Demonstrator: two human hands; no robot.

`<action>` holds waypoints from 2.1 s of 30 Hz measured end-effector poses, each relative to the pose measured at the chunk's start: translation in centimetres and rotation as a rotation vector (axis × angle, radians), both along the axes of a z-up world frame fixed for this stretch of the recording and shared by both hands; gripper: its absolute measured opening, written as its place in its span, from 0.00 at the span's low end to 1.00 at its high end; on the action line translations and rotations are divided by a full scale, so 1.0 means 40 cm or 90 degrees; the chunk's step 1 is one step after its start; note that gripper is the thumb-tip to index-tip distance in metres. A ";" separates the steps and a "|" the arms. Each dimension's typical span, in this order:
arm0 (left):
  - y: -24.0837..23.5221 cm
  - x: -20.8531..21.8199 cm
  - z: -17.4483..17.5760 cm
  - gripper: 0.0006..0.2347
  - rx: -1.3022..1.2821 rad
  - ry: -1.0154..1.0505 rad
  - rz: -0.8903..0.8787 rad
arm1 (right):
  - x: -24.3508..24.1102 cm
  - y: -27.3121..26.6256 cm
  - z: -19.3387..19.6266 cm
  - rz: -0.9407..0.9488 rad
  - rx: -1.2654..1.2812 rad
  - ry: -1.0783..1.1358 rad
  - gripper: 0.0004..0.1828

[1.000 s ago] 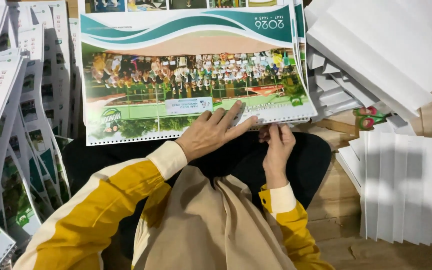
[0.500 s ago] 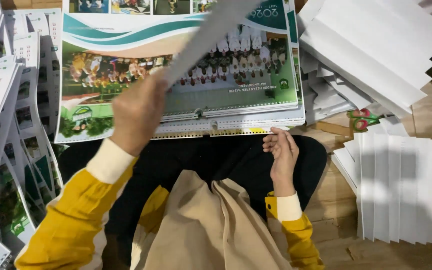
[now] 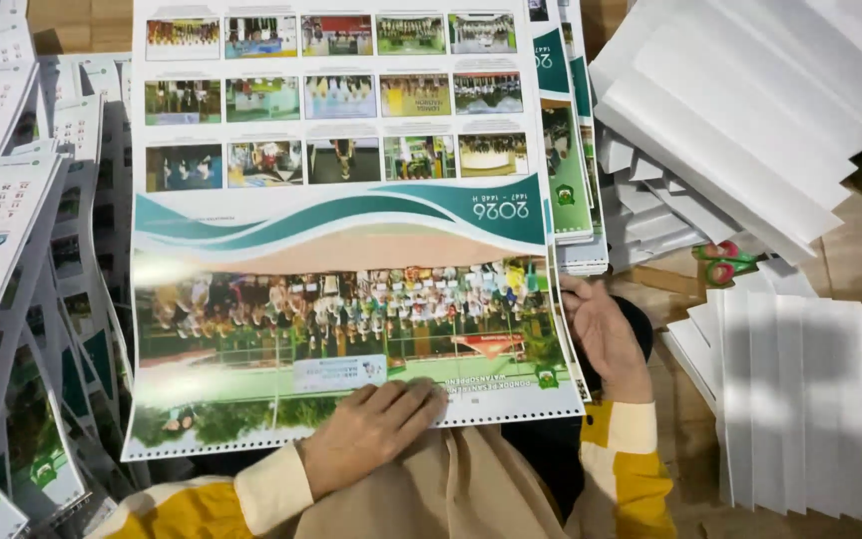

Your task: The person sits on the floor and assembles wall calendars by inserting metal spiral wires through the punched holes at the top of the pages. They repeatedly pick up a wire, thread it through the holes, and twist the ends to secure the binding.

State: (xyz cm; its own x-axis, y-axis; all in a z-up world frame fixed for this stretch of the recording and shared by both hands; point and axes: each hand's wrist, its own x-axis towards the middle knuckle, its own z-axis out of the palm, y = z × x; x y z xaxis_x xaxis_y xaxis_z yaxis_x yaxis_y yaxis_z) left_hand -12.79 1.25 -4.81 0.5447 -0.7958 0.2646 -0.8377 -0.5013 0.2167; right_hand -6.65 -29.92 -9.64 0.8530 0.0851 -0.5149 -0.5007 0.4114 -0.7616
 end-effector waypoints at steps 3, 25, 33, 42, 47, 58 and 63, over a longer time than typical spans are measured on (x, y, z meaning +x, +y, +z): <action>-0.019 -0.006 0.008 0.19 -0.027 0.096 0.002 | 0.019 0.036 0.043 0.063 -0.181 0.009 0.26; 0.443 0.068 -0.031 0.10 -0.632 0.725 0.829 | 0.009 0.101 0.085 0.060 -0.370 0.065 0.31; 0.418 0.137 0.018 0.20 -0.351 0.478 0.741 | 0.039 0.144 0.238 0.090 -0.541 -0.116 0.25; 0.382 0.300 0.188 0.16 -0.359 0.182 0.576 | 0.231 0.162 0.309 0.040 -0.558 -0.448 0.11; 0.433 0.377 0.072 0.14 -0.489 0.294 0.604 | 0.252 0.076 0.202 0.092 -0.286 -0.281 0.18; 0.056 0.330 0.132 0.41 -0.027 0.168 0.412 | 0.329 0.012 0.109 0.085 -0.225 -0.160 0.17; -0.084 0.354 -0.034 0.33 0.088 -0.096 0.254 | 0.318 0.017 0.122 0.008 -0.169 -0.140 0.17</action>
State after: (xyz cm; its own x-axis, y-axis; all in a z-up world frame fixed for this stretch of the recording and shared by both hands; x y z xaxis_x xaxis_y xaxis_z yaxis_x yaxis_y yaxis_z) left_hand 1.39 -2.10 -6.16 0.7798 -0.5647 0.2703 -0.5897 -0.8075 0.0145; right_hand 6.07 -29.26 -4.78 0.9460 -0.0160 -0.3236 -0.3157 0.1796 -0.9317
